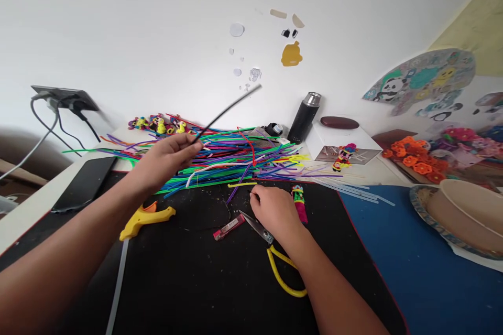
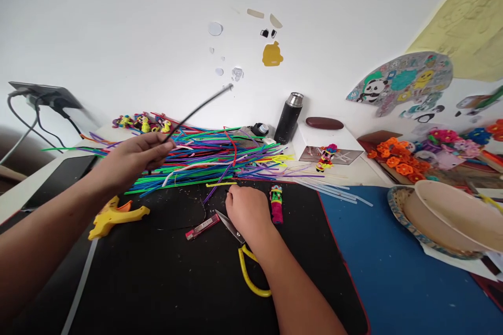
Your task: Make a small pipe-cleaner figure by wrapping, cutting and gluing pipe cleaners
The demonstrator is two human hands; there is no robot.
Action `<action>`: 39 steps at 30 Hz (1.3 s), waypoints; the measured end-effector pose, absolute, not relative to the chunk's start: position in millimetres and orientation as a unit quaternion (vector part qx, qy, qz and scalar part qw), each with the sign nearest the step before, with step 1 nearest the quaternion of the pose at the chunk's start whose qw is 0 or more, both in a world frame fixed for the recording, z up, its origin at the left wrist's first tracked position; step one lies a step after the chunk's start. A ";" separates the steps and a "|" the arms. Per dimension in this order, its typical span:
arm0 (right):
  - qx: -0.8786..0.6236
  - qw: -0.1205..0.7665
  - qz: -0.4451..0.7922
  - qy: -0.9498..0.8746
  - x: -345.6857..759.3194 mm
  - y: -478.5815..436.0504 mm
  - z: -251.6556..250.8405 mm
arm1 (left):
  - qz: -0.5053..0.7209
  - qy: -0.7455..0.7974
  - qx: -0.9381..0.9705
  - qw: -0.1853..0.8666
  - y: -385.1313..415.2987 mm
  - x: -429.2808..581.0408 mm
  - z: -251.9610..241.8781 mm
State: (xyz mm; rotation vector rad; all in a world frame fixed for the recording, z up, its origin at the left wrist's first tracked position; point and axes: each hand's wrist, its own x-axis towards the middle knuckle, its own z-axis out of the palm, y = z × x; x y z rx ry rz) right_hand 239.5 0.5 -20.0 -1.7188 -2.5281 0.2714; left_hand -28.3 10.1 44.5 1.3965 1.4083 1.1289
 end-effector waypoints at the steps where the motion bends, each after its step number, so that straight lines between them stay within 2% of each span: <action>1: -0.559 0.031 0.083 -0.824 239.1 0.0 -20.1 | 0.430 0.557 0.567 0.428 8.7 -23.4 43.2; 7: -0.563 0.013 0.081 -0.822 237.4 -2.3 -21.6 | 0.365 0.529 0.627 0.441 8.8 -1.4 34.9; 19: -0.564 -0.012 0.104 -0.819 239.3 -3.4 -17.2 | 0.330 0.544 0.637 0.435 7.6 -0.3 28.8; 22: -0.567 -0.015 0.109 -0.816 240.3 -2.6 -14.5 | 0.285 0.539 0.661 0.437 7.5 1.4 20.6; 28: -0.567 -0.014 0.113 -0.816 239.1 -2.3 -12.1 | 0.182 0.538 0.733 0.374 8.4 9.2 21.1; 39: -0.559 0.010 0.123 -0.820 238.6 -1.0 -18.4 | 0.196 0.526 0.762 0.323 24.3 23.6 9.5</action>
